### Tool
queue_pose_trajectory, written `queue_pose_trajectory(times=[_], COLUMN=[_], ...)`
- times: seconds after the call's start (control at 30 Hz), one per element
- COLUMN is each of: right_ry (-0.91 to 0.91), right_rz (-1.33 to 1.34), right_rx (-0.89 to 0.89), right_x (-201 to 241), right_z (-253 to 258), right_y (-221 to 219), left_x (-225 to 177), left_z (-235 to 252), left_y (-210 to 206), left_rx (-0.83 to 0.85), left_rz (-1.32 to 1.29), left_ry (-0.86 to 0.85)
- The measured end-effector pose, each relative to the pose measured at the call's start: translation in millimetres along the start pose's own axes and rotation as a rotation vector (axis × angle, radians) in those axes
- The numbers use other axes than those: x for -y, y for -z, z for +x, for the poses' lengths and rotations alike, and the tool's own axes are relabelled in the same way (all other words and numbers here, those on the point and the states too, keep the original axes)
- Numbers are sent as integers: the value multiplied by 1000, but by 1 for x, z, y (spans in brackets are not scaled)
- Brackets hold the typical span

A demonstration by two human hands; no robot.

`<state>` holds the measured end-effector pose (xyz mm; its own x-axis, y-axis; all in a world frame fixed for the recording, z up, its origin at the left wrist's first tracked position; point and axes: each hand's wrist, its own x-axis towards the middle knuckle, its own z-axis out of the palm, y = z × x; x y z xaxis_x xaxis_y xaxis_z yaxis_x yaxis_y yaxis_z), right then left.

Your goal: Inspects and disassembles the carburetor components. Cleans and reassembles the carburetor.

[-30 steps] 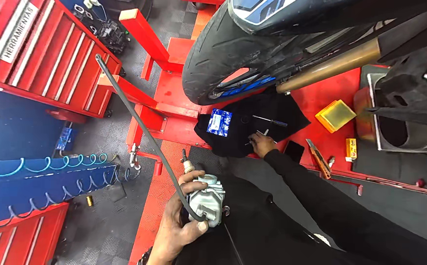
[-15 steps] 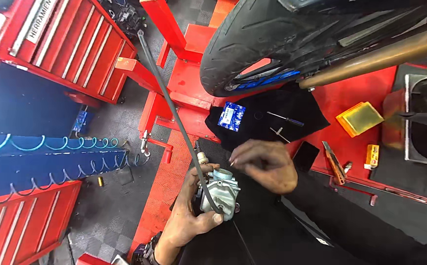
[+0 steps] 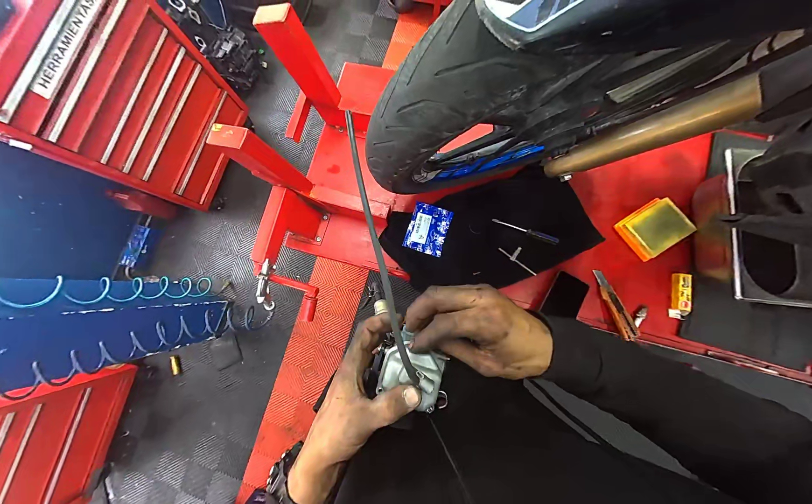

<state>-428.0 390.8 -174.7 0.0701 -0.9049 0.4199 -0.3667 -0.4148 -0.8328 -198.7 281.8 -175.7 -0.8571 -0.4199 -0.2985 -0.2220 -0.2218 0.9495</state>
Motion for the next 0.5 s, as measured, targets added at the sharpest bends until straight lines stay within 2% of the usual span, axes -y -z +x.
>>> queue_pose_trajectory(times=[0.17,0.23,0.3,0.33,0.4,0.47,0.5], right_ry=[-298,-481,-699,-791,-942,-1044,-1056], right_rz=[312,328,-36,-255,-545,-684,-724], right_rx=[-32,-209,-387,-386,-204,14,57], right_x=[-16,-45,-98,-131,-182,-205,-212], right_z=[-33,-55,-85,-103,-132,-148,-153], right_y=[-9,-5,1,3,1,-9,-13], left_x=[8,9,9,9,9,6,4], left_z=[4,5,4,4,7,6,6], left_y=[4,5,3,3,6,9,11], left_rx=[-17,0,11,14,7,-10,-9], left_rz=[-78,-72,-34,-32,-87,-236,-325], left_ry=[5,-15,-28,-26,2,81,109])
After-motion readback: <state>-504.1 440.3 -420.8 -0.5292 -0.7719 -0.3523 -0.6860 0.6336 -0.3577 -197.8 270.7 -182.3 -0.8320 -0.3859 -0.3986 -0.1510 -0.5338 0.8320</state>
